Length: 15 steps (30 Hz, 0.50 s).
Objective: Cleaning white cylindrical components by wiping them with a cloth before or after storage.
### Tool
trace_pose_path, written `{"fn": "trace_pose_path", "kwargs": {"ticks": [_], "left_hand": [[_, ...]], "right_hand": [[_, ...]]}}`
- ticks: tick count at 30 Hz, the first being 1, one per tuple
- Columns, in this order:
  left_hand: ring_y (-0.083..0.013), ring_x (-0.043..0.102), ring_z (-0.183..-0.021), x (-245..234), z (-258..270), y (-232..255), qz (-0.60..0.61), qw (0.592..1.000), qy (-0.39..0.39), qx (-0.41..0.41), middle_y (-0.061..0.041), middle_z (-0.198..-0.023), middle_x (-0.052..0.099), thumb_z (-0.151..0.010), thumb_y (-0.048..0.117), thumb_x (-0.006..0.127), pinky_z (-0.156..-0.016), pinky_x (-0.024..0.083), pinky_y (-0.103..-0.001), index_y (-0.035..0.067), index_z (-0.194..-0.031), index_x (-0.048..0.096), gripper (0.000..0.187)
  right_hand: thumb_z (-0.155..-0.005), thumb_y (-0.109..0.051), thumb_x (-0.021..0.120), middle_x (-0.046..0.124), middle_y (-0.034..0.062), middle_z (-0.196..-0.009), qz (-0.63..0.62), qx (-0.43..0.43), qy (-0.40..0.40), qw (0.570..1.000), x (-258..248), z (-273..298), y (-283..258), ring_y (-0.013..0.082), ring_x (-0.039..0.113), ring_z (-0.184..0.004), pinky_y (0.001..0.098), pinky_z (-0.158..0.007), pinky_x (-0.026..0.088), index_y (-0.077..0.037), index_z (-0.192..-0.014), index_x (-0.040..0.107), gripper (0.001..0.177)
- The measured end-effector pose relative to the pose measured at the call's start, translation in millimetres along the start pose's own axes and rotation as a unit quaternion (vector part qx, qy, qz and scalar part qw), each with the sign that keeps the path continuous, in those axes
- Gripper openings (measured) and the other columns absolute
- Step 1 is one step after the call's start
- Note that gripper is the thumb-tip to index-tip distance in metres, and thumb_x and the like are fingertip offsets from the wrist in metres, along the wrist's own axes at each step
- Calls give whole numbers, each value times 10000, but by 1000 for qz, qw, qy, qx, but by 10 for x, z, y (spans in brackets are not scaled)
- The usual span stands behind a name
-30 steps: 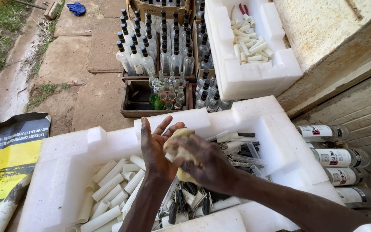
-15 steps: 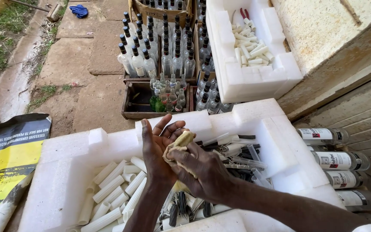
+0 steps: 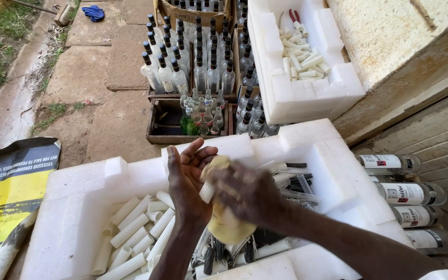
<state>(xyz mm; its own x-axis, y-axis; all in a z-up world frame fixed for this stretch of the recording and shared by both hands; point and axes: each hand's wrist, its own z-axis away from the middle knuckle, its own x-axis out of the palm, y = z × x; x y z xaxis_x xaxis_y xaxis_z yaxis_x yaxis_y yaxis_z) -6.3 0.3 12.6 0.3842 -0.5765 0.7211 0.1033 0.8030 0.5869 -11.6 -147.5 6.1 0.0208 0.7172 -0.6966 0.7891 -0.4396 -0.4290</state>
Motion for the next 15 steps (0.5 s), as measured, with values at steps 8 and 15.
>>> {"fn": "trace_pose_path", "kwargs": {"ticks": [8, 15], "left_hand": [[-291, 707, -906, 114, 81, 15, -56, 998, -13, 39, -239, -1037, 756, -1030, 549, 409, -809, 586, -414, -39, -1323, 677, 710], [-230, 722, -941, 180, 174, 62, -277, 959, -6, 51, -121, -1090, 786, -1007, 532, 382, -788, 588, -357, 20, -1310, 726, 687]], "right_hand": [[-1123, -332, 465, 676, 291, -1400, -55, 162, 83, 982, -418, -140, -79, 221, 806, -653, 232, -366, 656, -68, -1300, 576, 337], [-830, -160, 775, 729, 161, -1030, 47, 100, -174, 979, -205, -11, -65, 384, 694, -645, 516, -526, 540, -167, -1429, 557, 638]]}}
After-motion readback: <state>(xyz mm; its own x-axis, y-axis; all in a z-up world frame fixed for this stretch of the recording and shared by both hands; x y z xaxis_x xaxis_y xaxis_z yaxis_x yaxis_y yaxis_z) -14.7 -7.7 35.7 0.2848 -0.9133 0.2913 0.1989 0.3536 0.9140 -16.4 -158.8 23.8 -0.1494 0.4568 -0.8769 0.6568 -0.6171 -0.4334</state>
